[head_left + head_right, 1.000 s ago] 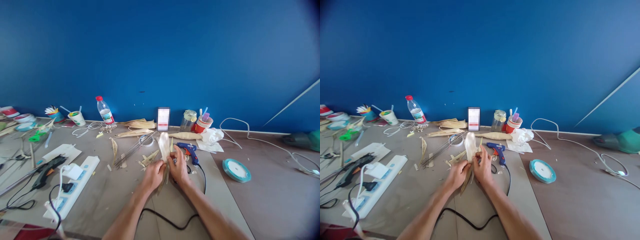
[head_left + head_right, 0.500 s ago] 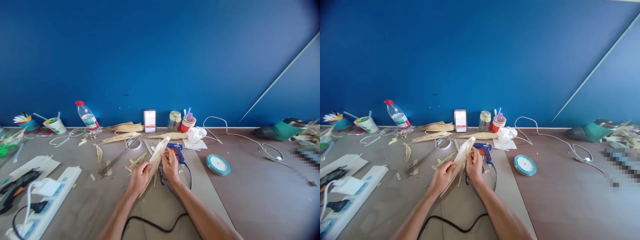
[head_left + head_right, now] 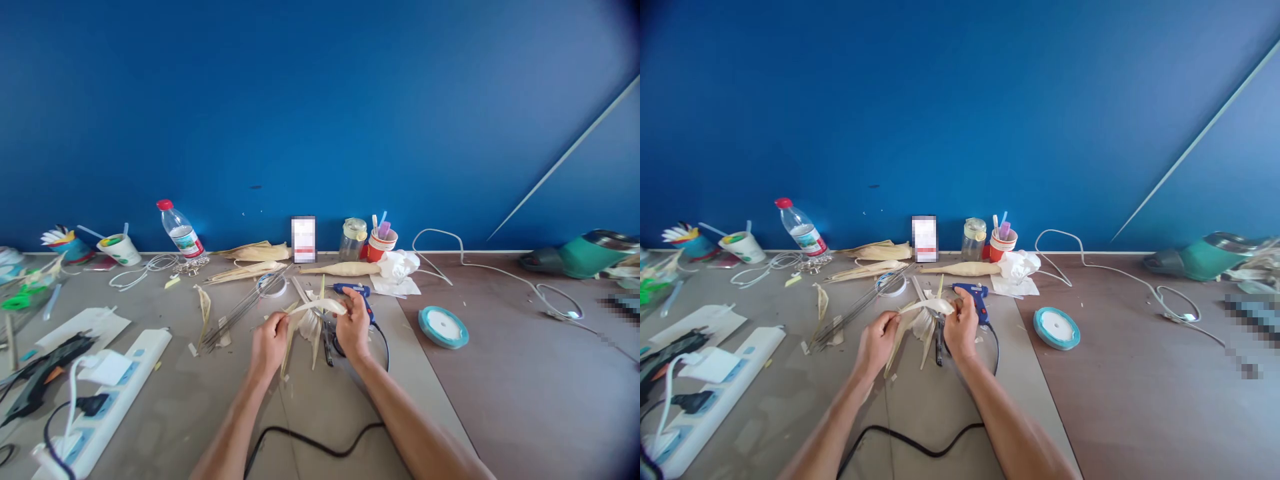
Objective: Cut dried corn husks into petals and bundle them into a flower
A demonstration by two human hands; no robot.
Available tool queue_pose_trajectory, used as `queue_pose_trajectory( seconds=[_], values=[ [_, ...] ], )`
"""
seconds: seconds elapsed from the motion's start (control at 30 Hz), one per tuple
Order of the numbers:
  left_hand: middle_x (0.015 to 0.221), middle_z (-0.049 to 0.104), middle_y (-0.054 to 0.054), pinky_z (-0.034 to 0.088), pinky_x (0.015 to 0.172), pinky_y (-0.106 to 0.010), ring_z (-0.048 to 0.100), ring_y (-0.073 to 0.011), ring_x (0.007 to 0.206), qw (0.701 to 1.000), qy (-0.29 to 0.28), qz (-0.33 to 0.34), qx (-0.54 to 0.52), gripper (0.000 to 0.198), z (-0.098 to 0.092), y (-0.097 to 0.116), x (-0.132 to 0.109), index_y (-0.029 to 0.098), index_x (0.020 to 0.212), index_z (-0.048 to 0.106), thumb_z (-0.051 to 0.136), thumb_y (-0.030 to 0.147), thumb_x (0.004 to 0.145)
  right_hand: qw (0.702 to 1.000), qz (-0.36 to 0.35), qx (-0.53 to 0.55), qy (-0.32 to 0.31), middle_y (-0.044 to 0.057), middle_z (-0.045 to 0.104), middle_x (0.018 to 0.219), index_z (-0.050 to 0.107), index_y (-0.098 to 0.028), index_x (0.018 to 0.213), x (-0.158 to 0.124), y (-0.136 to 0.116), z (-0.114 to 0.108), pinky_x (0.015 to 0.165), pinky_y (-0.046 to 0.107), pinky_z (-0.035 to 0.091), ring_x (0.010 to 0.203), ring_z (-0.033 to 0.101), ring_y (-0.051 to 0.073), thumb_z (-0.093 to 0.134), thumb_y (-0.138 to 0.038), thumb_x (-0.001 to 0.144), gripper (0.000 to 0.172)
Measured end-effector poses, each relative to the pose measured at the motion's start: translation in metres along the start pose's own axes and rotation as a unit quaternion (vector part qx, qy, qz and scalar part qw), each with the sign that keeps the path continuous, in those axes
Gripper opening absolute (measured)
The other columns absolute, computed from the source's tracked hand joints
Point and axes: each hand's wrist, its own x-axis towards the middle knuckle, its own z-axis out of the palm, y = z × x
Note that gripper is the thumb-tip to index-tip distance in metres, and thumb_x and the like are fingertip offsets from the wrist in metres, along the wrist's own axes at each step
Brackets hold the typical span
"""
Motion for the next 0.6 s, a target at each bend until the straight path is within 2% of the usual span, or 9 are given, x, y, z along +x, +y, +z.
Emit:
queue_pose_trajectory(
  seconds=[0.07,0.17,0.27,0.33,0.37,0.43,0.5,0.6],
  values=[
    [0.058,0.06,0.0,0.037,0.053,-0.021,0.052,-0.0126,0.052,1.0,0.015,-0.014,0.004,0.029,-0.001,-0.004,0.002,0.018,0.074,0.062,0.041,0.037,0.085,1.0,0.002,0.011,0.005,-0.002,0.056,0.06,0.05,-0.015,0.11,0.002,0.001,-0.003,0.055,0.028,0.045,0.053,0.054,0.015,0.044,-0.027,0.084,0.029],
    [0.065,0.064,-0.002,0.04,0.055,-0.022,0.056,-0.0138,0.057,0.999,0.02,-0.022,-0.014,0.029,-0.001,-0.007,0.003,0.019,0.081,0.062,0.042,0.039,0.085,0.999,-0.02,-0.03,-0.002,-0.001,0.056,0.058,0.054,-0.016,0.106,0.003,-0.001,-0.006,0.058,0.03,0.045,0.055,0.055,0.016,0.038,-0.03,0.089,0.027],
    [0.073,0.065,-0.005,0.043,0.062,-0.023,0.059,-0.0153,0.065,1.0,0.014,0.022,-0.015,0.031,-0.001,-0.006,0.002,0.018,0.084,0.063,0.041,0.04,0.087,0.988,-0.096,-0.118,-0.032,0.006,0.065,0.077,0.058,-0.018,0.102,-0.001,-0.009,-0.008,0.073,0.036,0.046,0.074,0.06,0.02,0.035,-0.029,0.091,0.028],
    [0.076,0.062,-0.007,0.045,0.066,-0.025,0.058,-0.0161,0.07,0.998,0.026,0.056,0.004,0.033,-0.002,-0.006,0.002,0.018,0.078,0.064,0.041,0.039,0.087,0.966,-0.176,-0.171,-0.083,0.012,0.064,0.104,0.057,-0.018,0.109,-0.005,-0.017,-0.007,0.087,0.042,0.042,0.099,0.057,0.024,0.04,-0.028,0.089,0.029],
    [0.078,0.061,-0.007,0.046,0.068,-0.026,0.058,-0.0166,0.073,0.997,0.041,0.066,0.012,0.032,-0.002,-0.006,0.003,0.018,0.077,0.064,0.042,0.038,0.087,0.95,-0.22,-0.192,-0.114,0.013,0.058,0.118,0.056,-0.018,0.113,-0.008,-0.022,-0.006,0.093,0.046,0.038,0.112,0.051,0.027,0.044,-0.029,0.087,0.031],
    [0.083,0.059,-0.008,0.047,0.071,-0.027,0.058,-0.0176,0.079,0.994,0.078,0.073,0.016,0.026,-0.003,-0.008,0.005,0.018,0.081,0.064,0.045,0.034,0.086,0.91,-0.283,-0.225,-0.201,0.013,0.049,0.132,0.055,-0.019,0.118,-0.013,-0.03,-0.004,0.1,0.051,0.03,0.126,0.037,0.031,0.051,-0.031,0.084,0.036],
    [0.087,0.059,-0.008,0.048,0.075,-0.03,0.058,-0.0183,0.083,0.991,0.11,0.072,0.011,0.022,-0.005,-0.011,0.007,0.017,0.087,0.063,0.046,0.03,0.085,0.872,-0.311,-0.238,-0.293,0.01,0.047,0.136,0.056,-0.022,0.117,-0.019,-0.034,0.0,0.103,0.052,0.027,0.129,0.033,0.032,0.057,-0.033,0.08,0.038],
    [0.09,0.061,-0.009,0.048,0.078,-0.033,0.058,-0.0188,0.084,0.99,0.132,0.053,0.009,0.02,-0.009,-0.014,0.011,0.017,0.09,0.061,0.044,0.028,0.085,0.837,-0.315,-0.234,-0.381,0.006,0.062,0.115,0.065,-0.024,0.096,-0.024,-0.035,0.005,0.103,0.051,0.027,0.117,0.046,0.028,0.06,-0.036,0.078,0.022]
  ],
)
